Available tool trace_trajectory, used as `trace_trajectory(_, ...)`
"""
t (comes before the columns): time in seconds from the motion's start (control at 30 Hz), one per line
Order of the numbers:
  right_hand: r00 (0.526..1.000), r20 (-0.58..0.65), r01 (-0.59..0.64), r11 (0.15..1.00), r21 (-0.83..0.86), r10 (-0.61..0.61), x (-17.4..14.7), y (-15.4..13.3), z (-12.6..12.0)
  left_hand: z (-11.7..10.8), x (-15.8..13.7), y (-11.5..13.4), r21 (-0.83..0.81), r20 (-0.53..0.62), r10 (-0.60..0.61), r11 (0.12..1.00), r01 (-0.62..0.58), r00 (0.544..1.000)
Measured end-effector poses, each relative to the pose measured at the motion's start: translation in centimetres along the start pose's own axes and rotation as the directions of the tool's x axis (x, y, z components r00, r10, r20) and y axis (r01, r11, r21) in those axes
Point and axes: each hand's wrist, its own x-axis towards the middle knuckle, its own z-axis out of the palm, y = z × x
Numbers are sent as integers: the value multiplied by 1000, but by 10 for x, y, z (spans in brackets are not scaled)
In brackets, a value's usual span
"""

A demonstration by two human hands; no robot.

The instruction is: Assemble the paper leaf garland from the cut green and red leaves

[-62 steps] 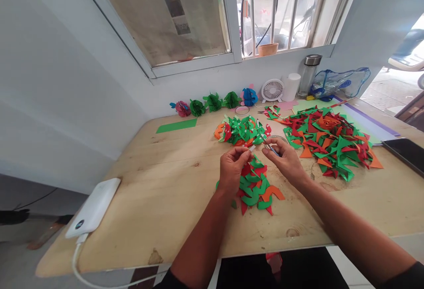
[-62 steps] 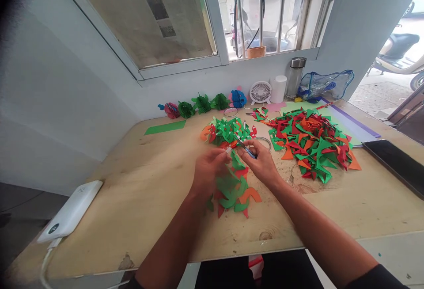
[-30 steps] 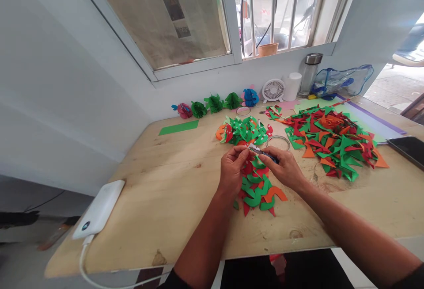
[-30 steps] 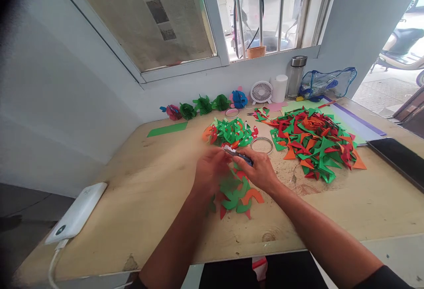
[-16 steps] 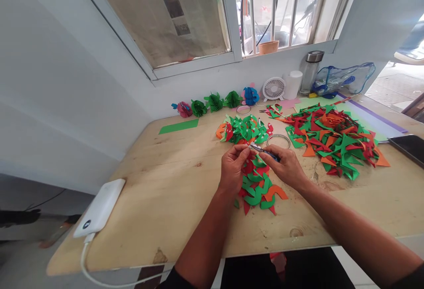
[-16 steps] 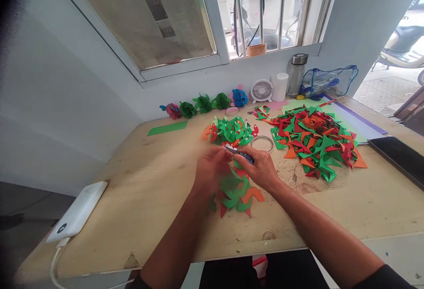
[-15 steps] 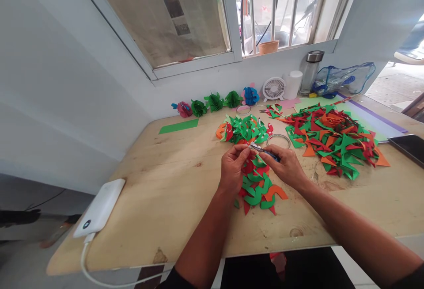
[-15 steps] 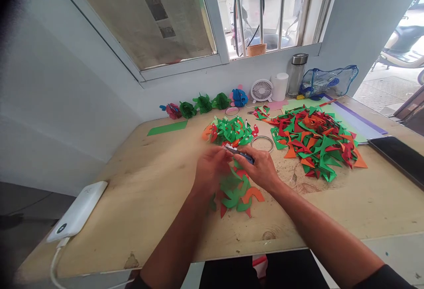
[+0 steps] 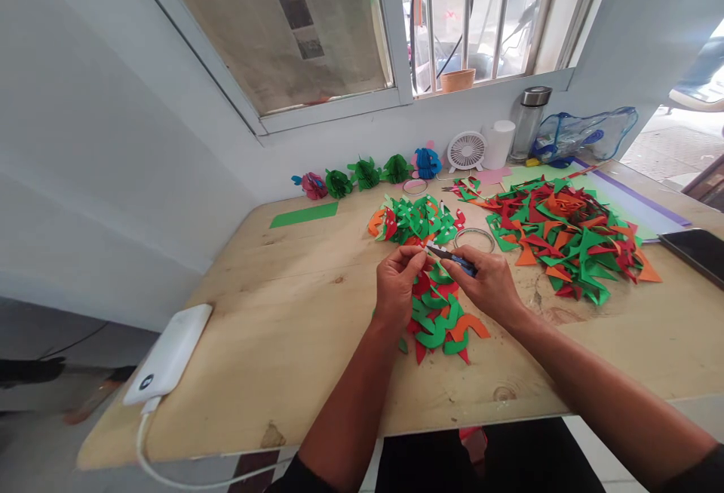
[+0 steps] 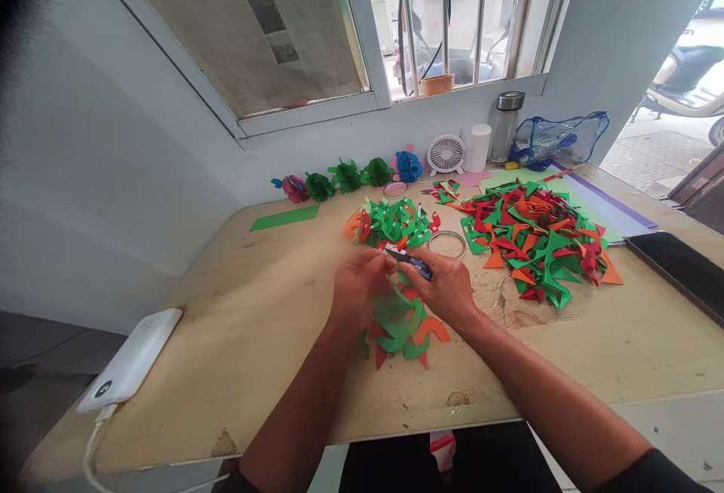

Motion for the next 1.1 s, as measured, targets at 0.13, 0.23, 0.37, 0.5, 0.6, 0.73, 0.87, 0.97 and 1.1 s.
trace_trajectory(0.13, 1000, -24, 8, 999, -33, -9, -2, -1, 1, 1, -1, 2, 58, -33, 6, 998, -4, 999)
trace_trajectory(0.23, 999, -35, 2, 999, -42, -4, -3, -1, 2, 1, -1, 3, 82, -35, 24, 996, -21, 999)
trace_trajectory(0.37, 996, -77, -43, 998, -52, 38, 2, 6, -1, -1, 0, 1, 129, -40, 69, 990, -63, 997)
trace_trajectory(0.5, 993, -76, -98, 992, -74, 92, 10, 17, -3, -2, 0, -1, 110, -59, 69, 992, -62, 996)
trace_trajectory(0.6, 994, -28, -109, 988, -105, 107, 13, 22, -4, -3, 2, -3, 60, -52, 39, 998, -36, 998)
trace_trajectory(0.73, 988, -3, -150, 968, -201, 152, 16, 26, -9, -4, 6, -6, -3, -45, 19, 1000, -19, 999)
trace_trajectory(0.87, 979, 32, -175, 904, -391, 204, 17, 25, -17, -6, 8, -10, -18, -33, 10, 1000, -11, 999)
trace_trajectory(0.97, 978, 66, -129, 828, -545, 196, 17, 21, -20, -6, 9, -10, -5, -23, 18, 1000, -18, 1000)
trace_trajectory(1.1, 971, 121, -71, 728, -682, 208, 13, 18, -22, -6, 7, -8, 3, -16, 24, 1000, -24, 1000)
